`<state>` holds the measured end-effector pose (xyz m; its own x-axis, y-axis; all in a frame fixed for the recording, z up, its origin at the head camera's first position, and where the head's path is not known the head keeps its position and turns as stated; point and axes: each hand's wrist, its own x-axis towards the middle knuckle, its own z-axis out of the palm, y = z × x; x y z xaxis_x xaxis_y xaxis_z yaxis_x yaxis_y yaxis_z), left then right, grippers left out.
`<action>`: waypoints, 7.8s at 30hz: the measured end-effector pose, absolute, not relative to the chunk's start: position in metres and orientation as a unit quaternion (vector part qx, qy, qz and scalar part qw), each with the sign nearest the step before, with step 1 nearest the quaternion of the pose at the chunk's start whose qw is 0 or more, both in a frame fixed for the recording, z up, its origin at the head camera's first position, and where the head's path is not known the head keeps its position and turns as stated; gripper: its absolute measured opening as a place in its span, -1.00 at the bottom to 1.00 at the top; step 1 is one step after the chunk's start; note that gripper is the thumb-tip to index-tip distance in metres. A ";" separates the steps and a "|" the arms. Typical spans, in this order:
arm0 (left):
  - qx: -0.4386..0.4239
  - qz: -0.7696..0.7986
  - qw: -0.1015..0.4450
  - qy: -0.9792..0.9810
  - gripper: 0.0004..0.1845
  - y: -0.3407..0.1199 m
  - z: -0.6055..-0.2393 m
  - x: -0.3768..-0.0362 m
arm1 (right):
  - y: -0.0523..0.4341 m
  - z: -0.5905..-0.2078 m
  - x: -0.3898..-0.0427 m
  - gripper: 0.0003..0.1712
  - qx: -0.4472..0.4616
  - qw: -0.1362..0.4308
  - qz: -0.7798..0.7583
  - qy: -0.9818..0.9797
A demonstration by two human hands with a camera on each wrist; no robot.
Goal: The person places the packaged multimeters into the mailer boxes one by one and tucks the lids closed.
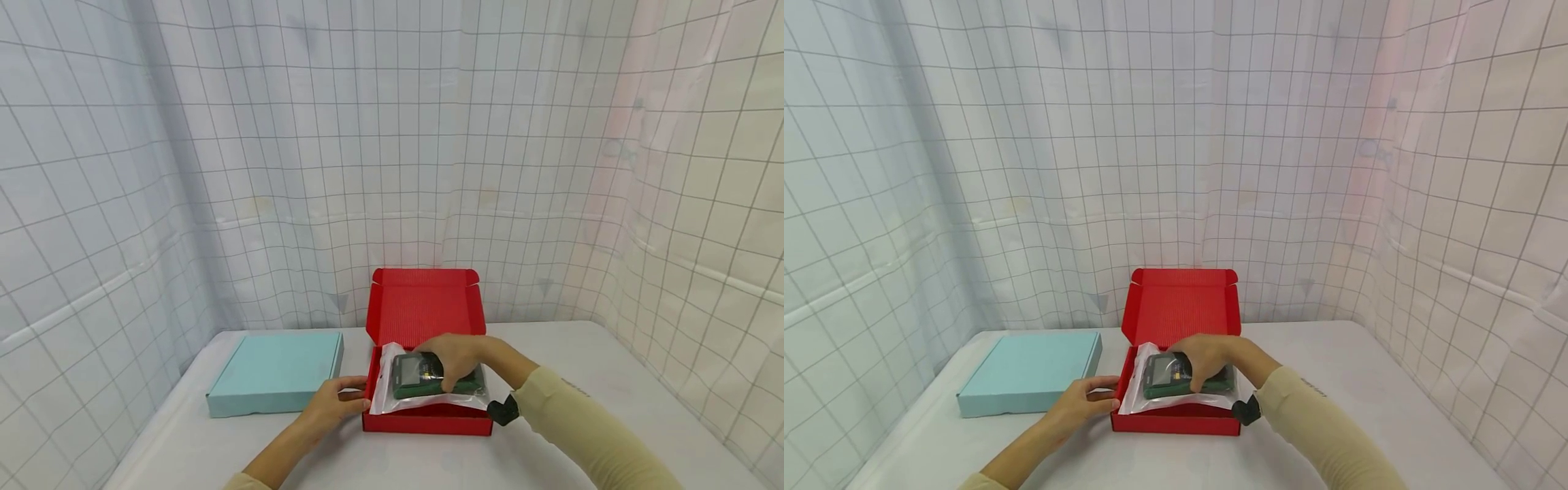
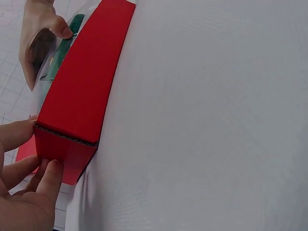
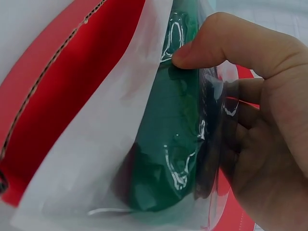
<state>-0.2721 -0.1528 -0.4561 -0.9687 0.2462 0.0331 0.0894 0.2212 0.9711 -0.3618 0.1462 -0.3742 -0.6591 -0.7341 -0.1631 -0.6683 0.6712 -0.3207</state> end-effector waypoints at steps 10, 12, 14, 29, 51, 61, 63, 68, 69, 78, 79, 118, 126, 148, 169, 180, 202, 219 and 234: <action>0.097 0.613 0.067 0.781 -0.39 -0.153 -0.455 -0.270 | 0.131 -0.381 -0.362 -0.01 -0.391 0.158 -0.130 0.897; 0.101 0.616 0.069 0.779 -0.39 -0.153 -0.455 -0.271 | 0.129 -0.382 -0.364 -0.01 -0.387 0.160 -0.134 0.898; 0.104 0.619 0.068 0.775 -0.40 -0.154 -0.455 -0.271 | 0.128 -0.384 -0.365 -0.01 -0.386 0.162 -0.141 0.897; 0.115 0.618 0.063 0.776 -0.41 -0.155 -0.455 -0.273 | 0.129 -0.397 -0.366 0.01 -0.380 0.175 -0.163 0.894; 0.108 0.613 0.068 0.780 -0.39 -0.153 -0.457 -0.273 | 0.147 -0.414 -0.373 0.09 -0.358 0.203 -0.207 0.888; 0.095 0.600 0.060 0.792 -0.40 -0.152 -0.453 -0.275 | 0.156 -0.409 -0.369 -0.02 -0.381 0.159 -0.243 0.878; 0.093 0.598 0.058 0.794 -0.41 -0.152 -0.454 -0.275 | 0.158 -0.408 -0.368 -0.02 -0.388 0.155 -0.250 0.874; 0.084 0.589 0.042 0.803 -0.38 -0.150 -0.451 -0.277 | 0.163 -0.398 -0.366 0.01 -0.392 0.142 -0.261 0.871; 0.081 0.586 0.034 0.806 -0.38 -0.149 -0.449 -0.277 | 0.164 -0.396 -0.366 0.00 -0.393 0.138 -0.262 0.871; 0.095 0.561 -0.039 0.822 -0.42 -0.144 -0.429 -0.287 | 0.171 -0.372 -0.370 -0.04 -0.396 0.110 -0.273 0.870; 0.098 0.561 -0.044 0.821 -0.42 -0.143 -0.426 -0.288 | 0.172 -0.370 -0.370 -0.05 -0.394 0.104 -0.272 0.872; 0.089 0.610 -0.134 0.776 -0.34 -0.143 -0.405 -0.399 | 0.236 -0.367 -0.410 -0.33 -0.195 -0.084 -0.429 0.878; 0.080 0.612 -0.129 0.776 -0.44 -0.127 -0.412 -0.404 | 0.240 -0.388 -0.413 -0.39 -0.129 -0.093 -0.445 0.881; 0.072 0.731 -0.008 0.679 -0.41 -0.123 -0.420 -0.398 | 0.226 -0.399 -0.417 -0.42 -0.110 0.035 -0.645 0.755; 0.095 0.669 0.008 0.738 -0.38 -0.128 -0.422 -0.394 | 0.240 -0.390 -0.412 -0.32 -0.167 0.090 -0.580 0.793; 0.149 0.603 -0.009 0.784 -0.35 -0.135 -0.422 -0.390 | 0.249 -0.388 -0.403 -0.25 -0.179 0.082 -0.560 0.805; 0.218 0.524 -0.043 0.823 -0.38 -0.135 -0.425 -0.371 | 0.251 -0.401 -0.377 -0.38 -0.277 0.044 -0.497 0.821; 0.234 0.526 -0.035 0.817 -0.33 -0.140 -0.430 -0.371 | 0.251 -0.404 -0.375 -0.39 -0.291 0.038 -0.484 0.824; 0.267 0.511 -0.037 0.816 -0.19 -0.144 -0.437 -0.370 | 0.253 -0.416 -0.367 -0.30 -0.297 0.039 -0.489 0.819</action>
<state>-0.3702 -0.1444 -0.4368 -0.8550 0.3973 0.3334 0.4736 0.3360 0.8141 -0.3673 0.2529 -0.4157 -0.8204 -0.5248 0.2270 -0.4491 0.3456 -0.8239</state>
